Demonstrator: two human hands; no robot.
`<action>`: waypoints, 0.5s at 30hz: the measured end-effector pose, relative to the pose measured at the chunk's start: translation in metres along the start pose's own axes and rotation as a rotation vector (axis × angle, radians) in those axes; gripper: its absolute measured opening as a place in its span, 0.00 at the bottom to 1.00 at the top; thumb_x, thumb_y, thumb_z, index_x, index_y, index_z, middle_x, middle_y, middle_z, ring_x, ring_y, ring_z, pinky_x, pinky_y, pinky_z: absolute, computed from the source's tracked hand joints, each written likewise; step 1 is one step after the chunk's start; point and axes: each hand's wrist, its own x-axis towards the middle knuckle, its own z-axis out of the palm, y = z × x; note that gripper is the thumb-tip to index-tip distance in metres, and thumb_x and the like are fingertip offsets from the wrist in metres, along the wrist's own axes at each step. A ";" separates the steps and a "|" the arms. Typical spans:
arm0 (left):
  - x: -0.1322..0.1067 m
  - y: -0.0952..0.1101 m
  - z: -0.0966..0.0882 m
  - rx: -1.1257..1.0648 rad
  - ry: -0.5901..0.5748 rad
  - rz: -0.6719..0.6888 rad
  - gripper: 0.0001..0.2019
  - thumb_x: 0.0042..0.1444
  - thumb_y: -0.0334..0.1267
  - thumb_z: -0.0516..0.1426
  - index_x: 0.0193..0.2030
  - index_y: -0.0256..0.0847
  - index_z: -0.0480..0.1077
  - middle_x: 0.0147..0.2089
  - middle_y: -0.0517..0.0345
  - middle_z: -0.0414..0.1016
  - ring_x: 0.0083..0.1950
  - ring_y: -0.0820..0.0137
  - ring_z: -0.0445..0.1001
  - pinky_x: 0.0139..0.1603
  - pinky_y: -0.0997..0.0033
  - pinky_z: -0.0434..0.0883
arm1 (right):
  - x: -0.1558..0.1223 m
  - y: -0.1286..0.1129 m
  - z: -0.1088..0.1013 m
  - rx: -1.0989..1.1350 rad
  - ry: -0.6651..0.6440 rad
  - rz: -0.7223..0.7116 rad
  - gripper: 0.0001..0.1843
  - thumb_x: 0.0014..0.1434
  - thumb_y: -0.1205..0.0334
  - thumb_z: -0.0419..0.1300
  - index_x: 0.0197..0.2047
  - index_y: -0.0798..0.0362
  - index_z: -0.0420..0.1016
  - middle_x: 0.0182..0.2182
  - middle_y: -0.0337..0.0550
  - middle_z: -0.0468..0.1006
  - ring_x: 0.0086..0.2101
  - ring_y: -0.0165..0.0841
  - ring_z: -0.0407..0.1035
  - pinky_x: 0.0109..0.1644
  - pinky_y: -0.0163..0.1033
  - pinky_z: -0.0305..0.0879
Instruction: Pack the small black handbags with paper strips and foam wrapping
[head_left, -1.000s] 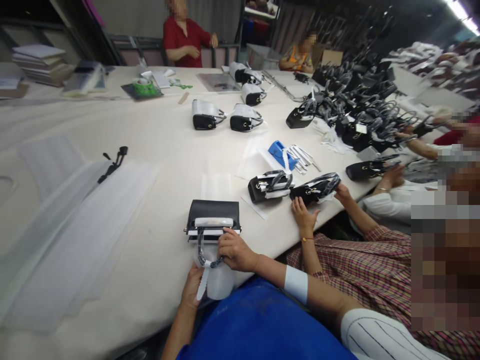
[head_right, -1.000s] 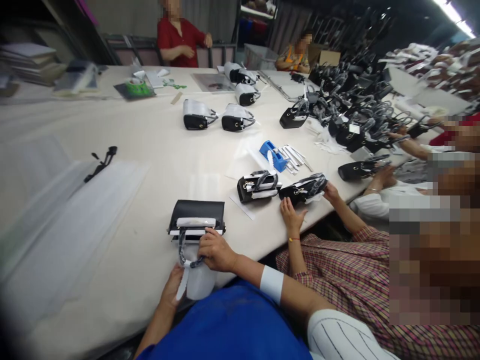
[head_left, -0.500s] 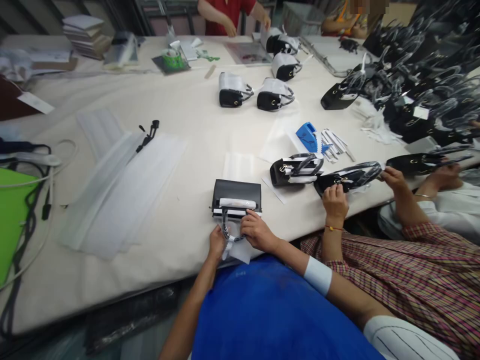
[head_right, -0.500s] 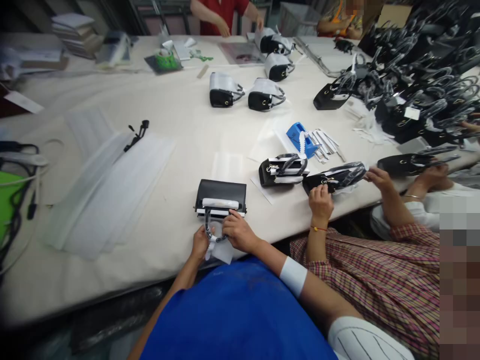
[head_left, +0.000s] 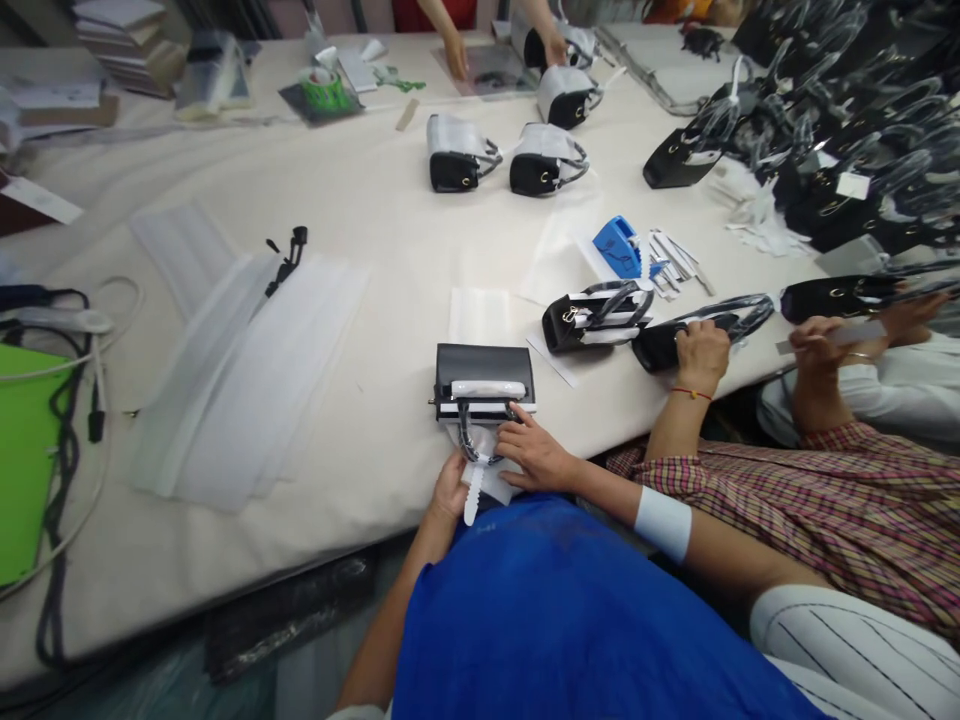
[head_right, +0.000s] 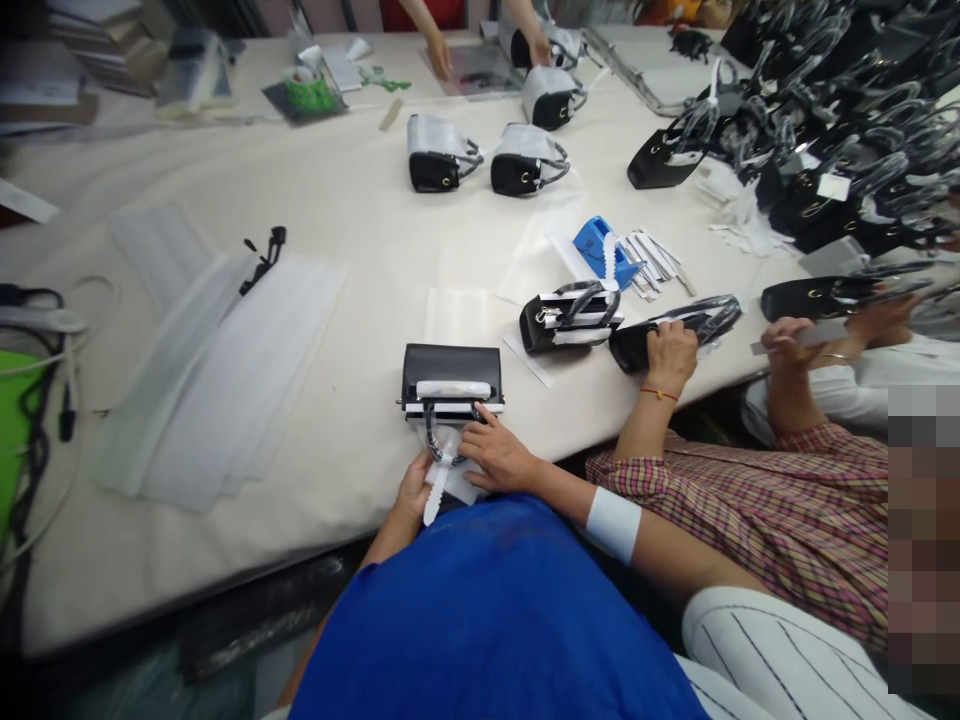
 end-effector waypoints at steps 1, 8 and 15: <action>-0.006 0.001 0.000 -0.029 -0.061 -0.046 0.17 0.48 0.45 0.61 0.41 0.34 0.72 0.33 0.52 0.77 0.39 0.62 0.76 0.44 0.63 0.70 | -0.003 0.002 -0.002 0.003 -0.001 0.000 0.12 0.56 0.55 0.57 0.40 0.54 0.71 0.36 0.46 0.72 0.46 0.40 0.63 0.67 0.61 0.31; -0.005 0.014 0.001 0.019 -0.076 -0.060 0.15 0.49 0.44 0.62 0.39 0.35 0.73 0.35 0.53 0.78 0.37 0.68 0.74 0.42 0.69 0.70 | -0.021 0.010 0.000 0.024 -0.038 -0.067 0.12 0.56 0.58 0.56 0.42 0.54 0.73 0.36 0.45 0.74 0.46 0.37 0.65 0.68 0.59 0.34; 0.008 0.016 0.014 0.121 -0.017 -0.039 0.12 0.47 0.35 0.64 0.39 0.34 0.73 0.37 0.54 0.79 0.36 0.72 0.75 0.41 0.72 0.70 | -0.044 -0.017 0.005 0.142 0.289 0.219 0.16 0.57 0.64 0.56 0.50 0.49 0.73 0.48 0.46 0.74 0.55 0.38 0.62 0.67 0.58 0.43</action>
